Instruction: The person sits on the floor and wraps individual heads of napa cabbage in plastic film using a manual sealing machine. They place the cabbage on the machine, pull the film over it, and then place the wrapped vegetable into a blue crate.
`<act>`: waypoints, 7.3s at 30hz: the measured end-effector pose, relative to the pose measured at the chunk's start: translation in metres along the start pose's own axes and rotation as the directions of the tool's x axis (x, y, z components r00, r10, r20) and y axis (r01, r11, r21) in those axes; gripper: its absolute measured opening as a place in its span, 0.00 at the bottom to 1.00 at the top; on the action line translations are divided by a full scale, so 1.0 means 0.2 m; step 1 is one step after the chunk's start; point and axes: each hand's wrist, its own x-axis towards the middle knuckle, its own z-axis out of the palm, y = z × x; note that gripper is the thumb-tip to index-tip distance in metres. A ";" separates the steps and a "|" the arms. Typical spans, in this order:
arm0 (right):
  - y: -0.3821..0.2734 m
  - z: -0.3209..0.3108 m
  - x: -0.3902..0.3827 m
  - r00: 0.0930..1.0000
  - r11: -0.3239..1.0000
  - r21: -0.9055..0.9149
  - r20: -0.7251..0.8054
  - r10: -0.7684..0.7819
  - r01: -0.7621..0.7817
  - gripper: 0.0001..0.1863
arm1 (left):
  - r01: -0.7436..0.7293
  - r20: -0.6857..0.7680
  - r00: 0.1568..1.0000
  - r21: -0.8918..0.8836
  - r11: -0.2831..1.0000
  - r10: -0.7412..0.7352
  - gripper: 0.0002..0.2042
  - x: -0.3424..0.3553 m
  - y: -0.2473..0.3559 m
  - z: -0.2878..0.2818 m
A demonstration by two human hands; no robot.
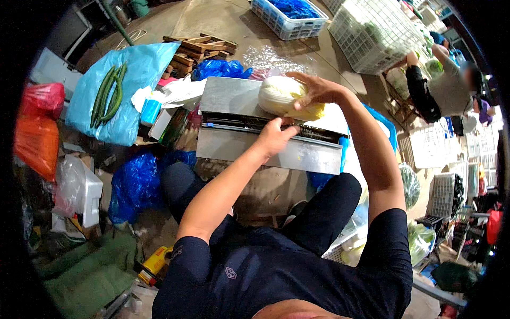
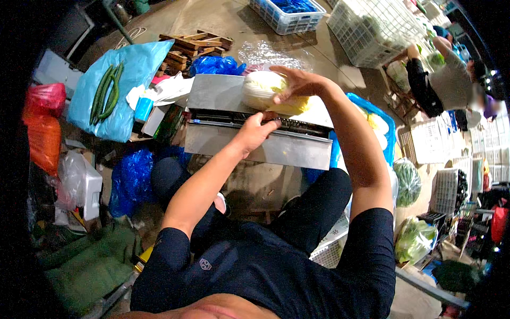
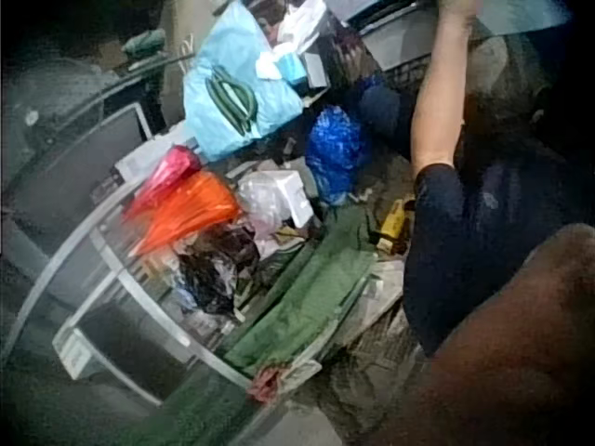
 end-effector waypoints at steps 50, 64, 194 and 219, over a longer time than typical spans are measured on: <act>0.22 0.24 -0.59 0.549 0.626 0.584 -0.787 0.281 0.517 0.35 | -0.438 -0.476 0.836 -0.281 0.854 0.272 0.17 0.30 0.42 -0.56; 0.22 0.35 -0.44 0.771 0.990 -0.029 -0.630 0.089 -0.139 0.47 | -0.419 0.184 0.886 0.713 0.563 0.426 0.54 0.41 0.22 -0.48; -0.28 0.88 -1.10 0.645 0.734 0.409 -0.762 -0.052 0.542 0.07 | 0.457 0.715 0.559 0.158 0.875 -0.421 0.53 -0.98 0.39 0.09; -0.31 1.36 -0.97 0.849 0.187 0.957 -0.282 0.447 0.220 0.35 | 0.124 0.326 0.942 -0.555 0.822 0.078 0.48 -0.80 0.17 -0.08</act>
